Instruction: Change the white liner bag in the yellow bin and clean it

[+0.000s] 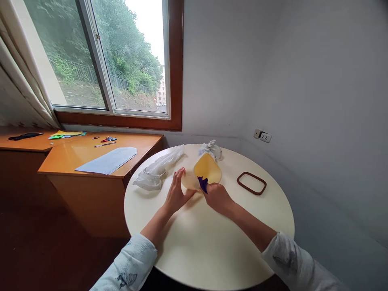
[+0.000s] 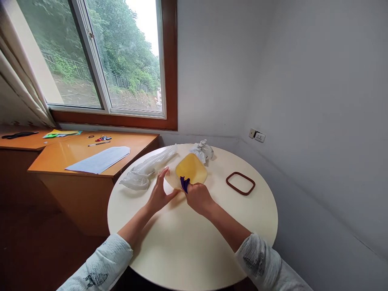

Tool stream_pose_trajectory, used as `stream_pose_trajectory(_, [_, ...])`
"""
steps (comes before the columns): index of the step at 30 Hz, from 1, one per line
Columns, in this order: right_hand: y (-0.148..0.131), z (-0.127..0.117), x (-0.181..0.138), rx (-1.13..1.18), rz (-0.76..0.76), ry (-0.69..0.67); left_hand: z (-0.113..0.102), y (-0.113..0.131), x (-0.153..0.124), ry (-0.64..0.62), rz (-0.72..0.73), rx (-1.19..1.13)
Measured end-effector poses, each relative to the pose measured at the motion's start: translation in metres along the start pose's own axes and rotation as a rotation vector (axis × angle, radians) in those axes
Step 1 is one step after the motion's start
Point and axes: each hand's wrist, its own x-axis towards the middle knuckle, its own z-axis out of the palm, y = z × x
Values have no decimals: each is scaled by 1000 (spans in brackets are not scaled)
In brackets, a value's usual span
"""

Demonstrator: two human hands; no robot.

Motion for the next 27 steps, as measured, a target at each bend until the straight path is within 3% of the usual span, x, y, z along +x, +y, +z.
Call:
stream_pose_trajectory(3, [-24, -8, 6, 40, 26, -20, 10, -1, -3, -22, 31, 62])
stream_pose_trajectory(9, [-47, -16, 10, 237, 84, -97, 17, -6, -5, 99, 50, 132])
stream_pose_trajectory(11, [-44, -16, 6, 358, 56, -72, 14, -6, -4, 114, 52, 124])
stream_pose_trajectory(14, [-32, -19, -2, 469, -103, -32, 10, -7, -2, 109, 43, 89])
stream_pose_trajectory(18, [-11, -31, -9, 402, -253, -140, 9, -5, -1, 84, 34, 36])
stream_pose_trajectory(22, [6, -39, 1, 383, -163, -271, 9, 3, -1, 61, 26, 12])
stream_pose_trajectory(27, [9, -28, 29, 319, -99, -476, 8, 10, -1, 23, 71, -7])
